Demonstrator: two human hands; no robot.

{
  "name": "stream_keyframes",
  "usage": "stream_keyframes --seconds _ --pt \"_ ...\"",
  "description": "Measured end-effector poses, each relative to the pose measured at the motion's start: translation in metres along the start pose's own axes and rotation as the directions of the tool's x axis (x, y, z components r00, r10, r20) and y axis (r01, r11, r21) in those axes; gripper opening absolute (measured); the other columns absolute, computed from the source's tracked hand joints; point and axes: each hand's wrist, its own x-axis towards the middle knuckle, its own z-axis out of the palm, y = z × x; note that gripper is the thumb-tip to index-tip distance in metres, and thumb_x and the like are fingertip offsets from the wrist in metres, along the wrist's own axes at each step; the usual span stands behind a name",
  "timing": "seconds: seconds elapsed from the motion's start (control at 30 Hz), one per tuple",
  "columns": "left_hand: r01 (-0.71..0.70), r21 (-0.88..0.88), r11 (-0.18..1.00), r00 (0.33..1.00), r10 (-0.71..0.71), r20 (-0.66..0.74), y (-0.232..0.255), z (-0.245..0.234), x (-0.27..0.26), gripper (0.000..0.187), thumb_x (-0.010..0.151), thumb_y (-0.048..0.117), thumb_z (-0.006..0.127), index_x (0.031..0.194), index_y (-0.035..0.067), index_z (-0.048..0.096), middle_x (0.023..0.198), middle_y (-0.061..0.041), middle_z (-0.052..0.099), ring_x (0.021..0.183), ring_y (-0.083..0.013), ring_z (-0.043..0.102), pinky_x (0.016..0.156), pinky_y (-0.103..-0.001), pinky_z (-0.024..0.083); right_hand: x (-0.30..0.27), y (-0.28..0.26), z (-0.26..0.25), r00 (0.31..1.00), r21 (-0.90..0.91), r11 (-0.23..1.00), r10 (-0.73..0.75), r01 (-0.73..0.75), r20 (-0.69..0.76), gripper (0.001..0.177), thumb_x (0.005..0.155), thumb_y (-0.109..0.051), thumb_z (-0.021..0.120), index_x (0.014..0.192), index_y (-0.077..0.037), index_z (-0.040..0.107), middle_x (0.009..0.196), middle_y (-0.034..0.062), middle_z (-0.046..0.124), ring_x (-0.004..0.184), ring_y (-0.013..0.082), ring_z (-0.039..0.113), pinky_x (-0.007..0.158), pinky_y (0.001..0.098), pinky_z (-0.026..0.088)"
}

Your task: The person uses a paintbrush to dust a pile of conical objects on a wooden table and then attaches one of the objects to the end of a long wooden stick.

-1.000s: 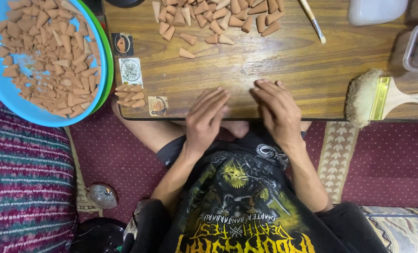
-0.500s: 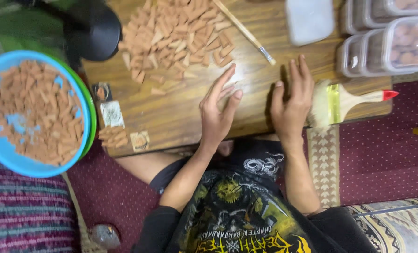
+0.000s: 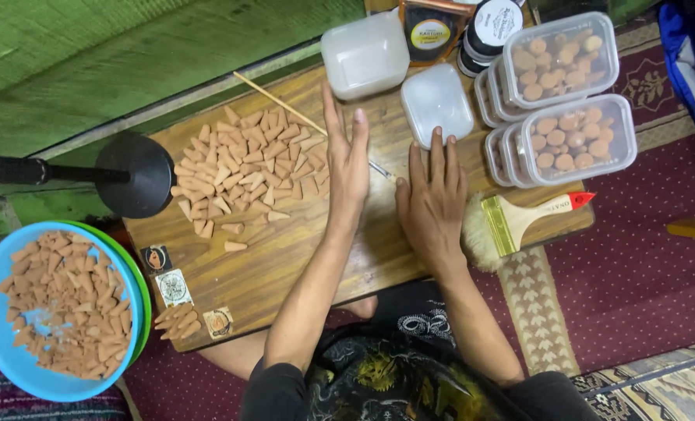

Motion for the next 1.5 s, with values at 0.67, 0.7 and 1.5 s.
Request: stream_keyframes --seconds 0.67,0.7,1.5 --pt "0.011 -0.143 0.990 1.000 -0.012 -0.005 -0.013 0.019 0.005 0.073 0.112 0.042 0.036 0.166 0.016 -0.006 0.170 -0.029 -0.013 0.156 -0.0468 0.011 0.117 -0.069 0.023 0.015 0.004 0.009 0.996 0.054 0.996 0.072 -0.075 0.059 0.062 0.095 -0.022 0.062 0.154 -0.006 0.051 0.170 0.0197 0.019 0.156 0.0406 0.019 0.111 0.0584 0.039" --pt "0.011 -0.145 0.989 1.000 -0.011 -0.001 -0.012 0.020 0.005 0.074 0.111 0.043 0.035 0.166 0.016 -0.007 0.170 -0.030 -0.013 0.156 -0.0468 0.011 0.117 -0.070 0.022 0.015 0.003 0.007 0.996 0.059 0.995 0.071 -0.075 0.060 0.063 0.094 -0.020 0.062 0.154 -0.007 0.052 0.170 0.0198 0.019 0.156 0.0407 0.019 0.111 0.0588 0.039" --pt "0.047 -0.224 0.973 0.995 -0.067 -0.080 -0.042 -0.004 -0.116 0.024 0.096 0.018 0.069 0.101 -0.005 0.072 0.086 -0.021 0.076 0.077 -0.0251 0.076 0.079 -0.033 0.067 -0.084 0.107 -0.075 0.874 0.245 0.908 0.402 -0.341 -0.274 0.055 0.105 -0.027 0.072 0.141 0.006 0.046 0.114 0.0192 0.044 0.102 0.0294 0.048 0.081 0.0457 0.051"
